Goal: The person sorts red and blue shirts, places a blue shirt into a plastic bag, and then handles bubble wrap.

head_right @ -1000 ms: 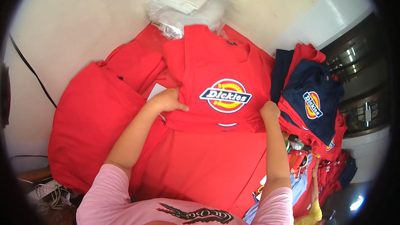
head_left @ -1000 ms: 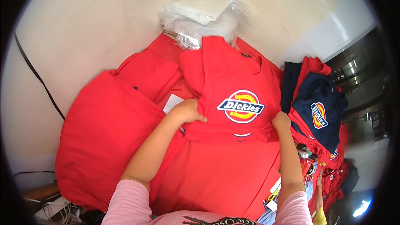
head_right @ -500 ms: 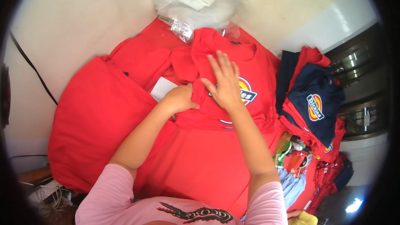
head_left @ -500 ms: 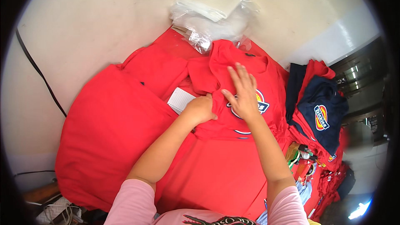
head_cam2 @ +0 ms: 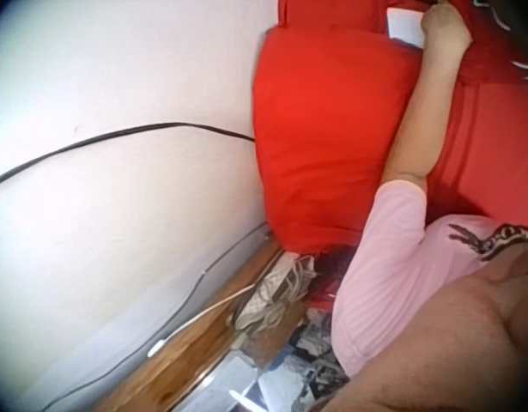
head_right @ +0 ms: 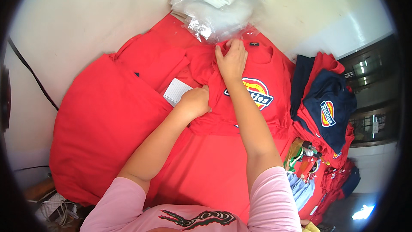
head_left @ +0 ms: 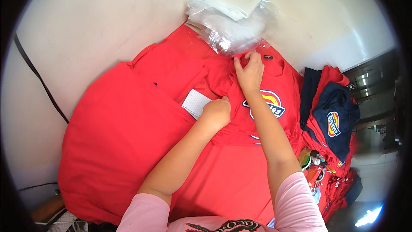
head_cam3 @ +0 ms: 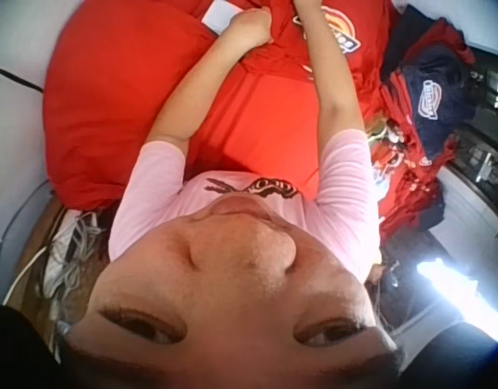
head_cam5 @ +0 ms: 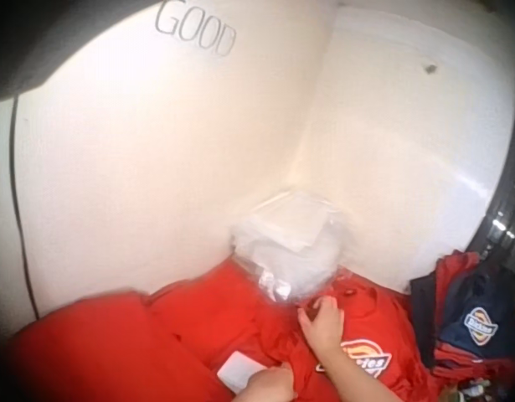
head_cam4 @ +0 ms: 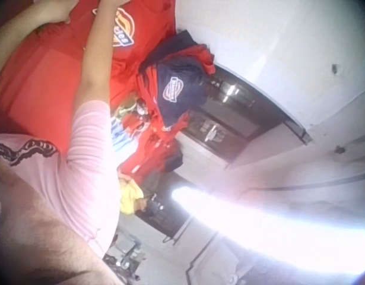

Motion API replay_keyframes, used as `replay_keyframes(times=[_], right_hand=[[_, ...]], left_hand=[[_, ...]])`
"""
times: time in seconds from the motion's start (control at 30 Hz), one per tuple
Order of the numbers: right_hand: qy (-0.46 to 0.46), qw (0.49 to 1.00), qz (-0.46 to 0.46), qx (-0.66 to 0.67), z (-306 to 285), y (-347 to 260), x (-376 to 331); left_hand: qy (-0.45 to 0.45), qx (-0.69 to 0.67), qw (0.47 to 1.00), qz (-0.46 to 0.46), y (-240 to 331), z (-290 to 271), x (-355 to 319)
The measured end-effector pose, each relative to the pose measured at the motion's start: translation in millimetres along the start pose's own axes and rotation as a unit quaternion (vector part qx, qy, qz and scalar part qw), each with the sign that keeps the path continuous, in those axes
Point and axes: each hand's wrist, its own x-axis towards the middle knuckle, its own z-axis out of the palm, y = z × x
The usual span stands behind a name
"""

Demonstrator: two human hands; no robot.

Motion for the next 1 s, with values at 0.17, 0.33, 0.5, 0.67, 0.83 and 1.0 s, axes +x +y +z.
replay_keyframes(times=[0.17,0.33,0.5,0.67,0.83,1.0], right_hand=[[-0.063,0.821,0.341,0.454,16,-14,48],[-0.132,0.77,0.388,0.49,17,-34,92],[-0.106,0.723,0.355,0.583,-6,-16,103],[-0.08,0.728,0.329,0.596,-24,23,99],[-0.015,0.661,0.319,0.679,-33,21,96],[0.04,0.632,0.313,0.708,-74,25,115]], left_hand=[[-0.013,0.011,1.0,-0.004,4,9,3],[-0.017,0.001,1.0,0.006,1,4,4],[-0.006,-0.012,1.0,0.013,-3,-7,-1],[0.161,-0.03,0.986,-0.02,27,-48,-9],[0.443,-0.069,0.891,0.078,45,-90,56],[0.412,-0.103,0.905,0.023,47,-118,127]])
